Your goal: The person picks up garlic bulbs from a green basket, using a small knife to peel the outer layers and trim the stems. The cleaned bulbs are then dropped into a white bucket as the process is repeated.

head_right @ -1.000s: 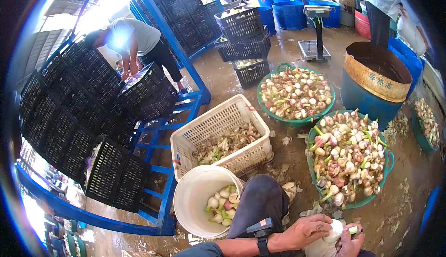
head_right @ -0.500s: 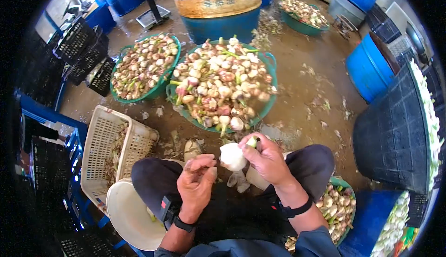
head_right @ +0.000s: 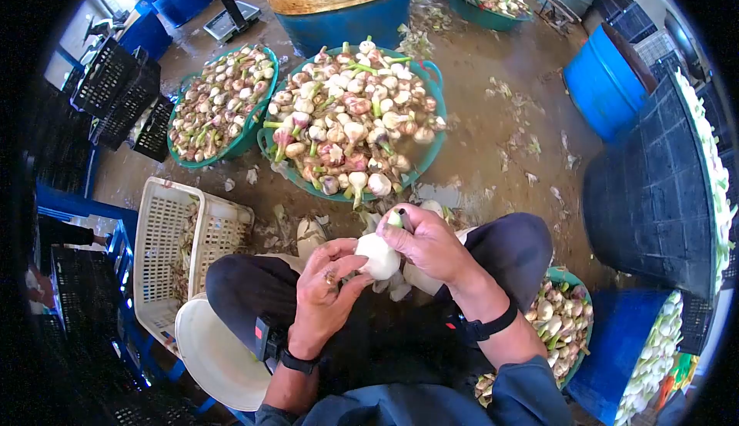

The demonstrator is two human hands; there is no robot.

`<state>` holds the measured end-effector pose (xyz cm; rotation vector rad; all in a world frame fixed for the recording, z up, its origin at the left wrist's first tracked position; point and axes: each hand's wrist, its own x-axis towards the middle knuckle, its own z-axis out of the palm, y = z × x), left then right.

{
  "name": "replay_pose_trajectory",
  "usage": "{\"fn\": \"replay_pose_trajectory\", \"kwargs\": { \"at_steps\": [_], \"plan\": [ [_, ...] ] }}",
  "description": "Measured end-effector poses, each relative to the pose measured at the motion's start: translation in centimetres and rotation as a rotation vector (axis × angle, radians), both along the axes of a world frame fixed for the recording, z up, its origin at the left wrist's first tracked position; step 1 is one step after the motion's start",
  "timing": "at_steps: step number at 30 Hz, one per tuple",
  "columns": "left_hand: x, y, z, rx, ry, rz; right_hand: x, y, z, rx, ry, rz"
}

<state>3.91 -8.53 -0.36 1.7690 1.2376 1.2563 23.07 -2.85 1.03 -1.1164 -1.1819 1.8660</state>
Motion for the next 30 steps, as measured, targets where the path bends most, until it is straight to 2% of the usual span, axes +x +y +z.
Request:
{"fn": "replay_pose_trajectory", "kwargs": {
  "at_steps": [10,13,15,18,21,22,25,26,30],
  "plan": [
    [-0.4,0.1,-0.8,0.023,0.148,-0.115,-0.6,-0.7,-1.4,0.163,-0.225,0.08],
    [0.2,0.0,-0.6,0.025,0.12,-0.023,-0.7,-0.7,-0.5,0.215,-0.288,0.085],
    [-0.1,0.0,-0.5,0.021,0.181,-0.075,-0.8,-0.7,-0.4,0.297,-0.34,0.092],
    [-0.5,-0.1,-0.6,0.016,0.247,-0.146,-0.5,-0.8,-0.8,0.28,-0.39,0.165],
    [-0.5,-0.1,-1.0,0.032,0.313,-0.229,-0.5,-0.7,-1.5,0.033,-0.103,-0.166],
    [-0.4,-0.1,-1.2,0.045,0.336,-0.257,-0.2,-0.2,-0.1,-0.166,0.034,-0.228],
    [-0.4,-0.5,-2.7,-0.05,0.559,-0.34,1.1,0.3,0.4,-0.398,0.315,-0.311],
    [-0.2,-0.6,-3.2,-0.059,0.568,-0.322,1.3,0.5,0.7,-0.455,0.333,-0.37],
    [-0.3,-1.4,-3.7,-0.102,0.645,-0.28,1.3,1.1,1.0,-0.397,0.346,-0.389]
  ]
}}
